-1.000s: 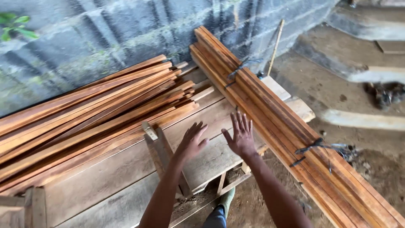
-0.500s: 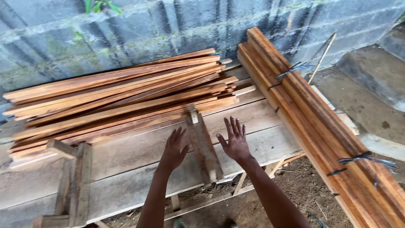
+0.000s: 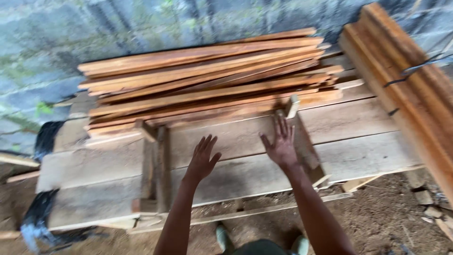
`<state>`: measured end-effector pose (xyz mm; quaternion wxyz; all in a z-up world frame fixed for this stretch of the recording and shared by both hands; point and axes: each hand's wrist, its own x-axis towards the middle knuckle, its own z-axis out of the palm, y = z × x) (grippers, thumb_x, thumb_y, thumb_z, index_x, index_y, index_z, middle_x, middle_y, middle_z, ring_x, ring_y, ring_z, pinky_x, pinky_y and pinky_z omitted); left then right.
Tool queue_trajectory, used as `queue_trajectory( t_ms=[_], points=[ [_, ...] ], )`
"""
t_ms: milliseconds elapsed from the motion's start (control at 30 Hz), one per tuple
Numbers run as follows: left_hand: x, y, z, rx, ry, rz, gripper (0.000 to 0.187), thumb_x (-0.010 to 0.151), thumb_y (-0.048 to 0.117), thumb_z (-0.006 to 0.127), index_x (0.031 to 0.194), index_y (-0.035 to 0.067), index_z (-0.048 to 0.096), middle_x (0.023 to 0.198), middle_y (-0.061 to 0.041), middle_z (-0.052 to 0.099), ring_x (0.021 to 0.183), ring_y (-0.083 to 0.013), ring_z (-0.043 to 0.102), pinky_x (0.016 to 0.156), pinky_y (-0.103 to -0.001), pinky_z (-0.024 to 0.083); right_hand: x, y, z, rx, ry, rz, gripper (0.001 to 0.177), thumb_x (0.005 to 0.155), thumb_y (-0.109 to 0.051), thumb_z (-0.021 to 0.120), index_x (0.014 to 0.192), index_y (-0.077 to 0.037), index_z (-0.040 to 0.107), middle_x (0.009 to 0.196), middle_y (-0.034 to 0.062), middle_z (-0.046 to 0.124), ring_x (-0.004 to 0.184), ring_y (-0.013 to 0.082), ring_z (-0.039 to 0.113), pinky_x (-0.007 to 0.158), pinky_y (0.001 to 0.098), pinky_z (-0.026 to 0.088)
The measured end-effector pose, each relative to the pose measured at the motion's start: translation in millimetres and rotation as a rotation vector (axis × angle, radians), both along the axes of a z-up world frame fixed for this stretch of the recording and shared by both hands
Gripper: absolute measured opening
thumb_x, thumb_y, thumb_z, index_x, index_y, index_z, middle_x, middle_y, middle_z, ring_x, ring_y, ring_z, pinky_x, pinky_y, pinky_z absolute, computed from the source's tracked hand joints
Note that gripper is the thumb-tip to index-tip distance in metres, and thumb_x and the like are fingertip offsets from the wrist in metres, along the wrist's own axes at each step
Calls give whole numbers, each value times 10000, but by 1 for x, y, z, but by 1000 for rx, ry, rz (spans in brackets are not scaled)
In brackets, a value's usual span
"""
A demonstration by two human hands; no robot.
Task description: Bundling thin wood strips together with black plastic straps in a workshop.
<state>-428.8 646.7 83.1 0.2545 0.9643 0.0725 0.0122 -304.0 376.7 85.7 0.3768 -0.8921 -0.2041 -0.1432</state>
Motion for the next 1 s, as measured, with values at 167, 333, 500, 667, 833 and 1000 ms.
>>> queue_trajectory(
  t_ms=[167, 333, 500, 667, 833, 1000],
  points=[
    [-21, 47, 13, -68, -132, -1, 583, 1046, 422, 573, 1579, 230, 432, 1604, -138, 423, 1530, -377, 302, 1237, -557, 260, -15, 43, 2, 11, -92, -49, 714, 971, -491, 654, 1553, -113, 485, 1502, 259, 516, 1413, 485, 452, 1135, 696, 320],
    [-34, 77, 5, -234, -300, 57, 301, 1043, 329, 623, 1277, 172, 517, 1220, -90, 499, 1163, -319, 489, 985, -481, 421, -16, 60, -35, 136, -120, -39, 393, 922, -339, 781, 1214, -109, 654, 1104, 162, 627, 1086, 426, 610, 939, 591, 468],
    [-34, 90, -9, -173, -499, 330, 501, 1056, 273, 668, 684, 196, 342, 517, 21, 264, 402, -177, 324, 467, -313, 335, -7, 36, -48, 237, -36, -203, 364, 948, -115, 769, 679, -112, 525, 579, 146, 481, 640, 413, 595, 627, 428, 467],
    [-30, 82, 13, -230, -449, 414, 690, 1112, 500, 449, 523, 149, 363, 385, -61, 316, 381, -169, 276, 438, -375, 254, 35, 21, -66, 424, 108, -192, 646, 1004, -253, 843, 512, -201, 427, 421, -74, 299, 457, 95, 330, 511, 290, 317],
    [-3, 120, -7, 44, -543, 358, 565, 1054, 368, 582, 543, 149, 481, 444, -167, 475, 447, -414, 568, 432, -433, 387, 71, 29, -26, 406, 198, -115, 650, 1144, -272, 641, 549, -93, 449, 449, 52, 321, 550, 149, 324, 557, 360, 296],
    [25, 126, -5, 138, -559, 403, 518, 1080, 304, 519, 580, 193, 594, 456, -92, 576, 461, -359, 627, 464, -407, 465, 146, 36, -50, 283, 454, -158, 547, 1133, -613, 573, 807, -199, 721, 763, 132, 683, 897, 442, 673, 845, 516, 486]
  ],
)
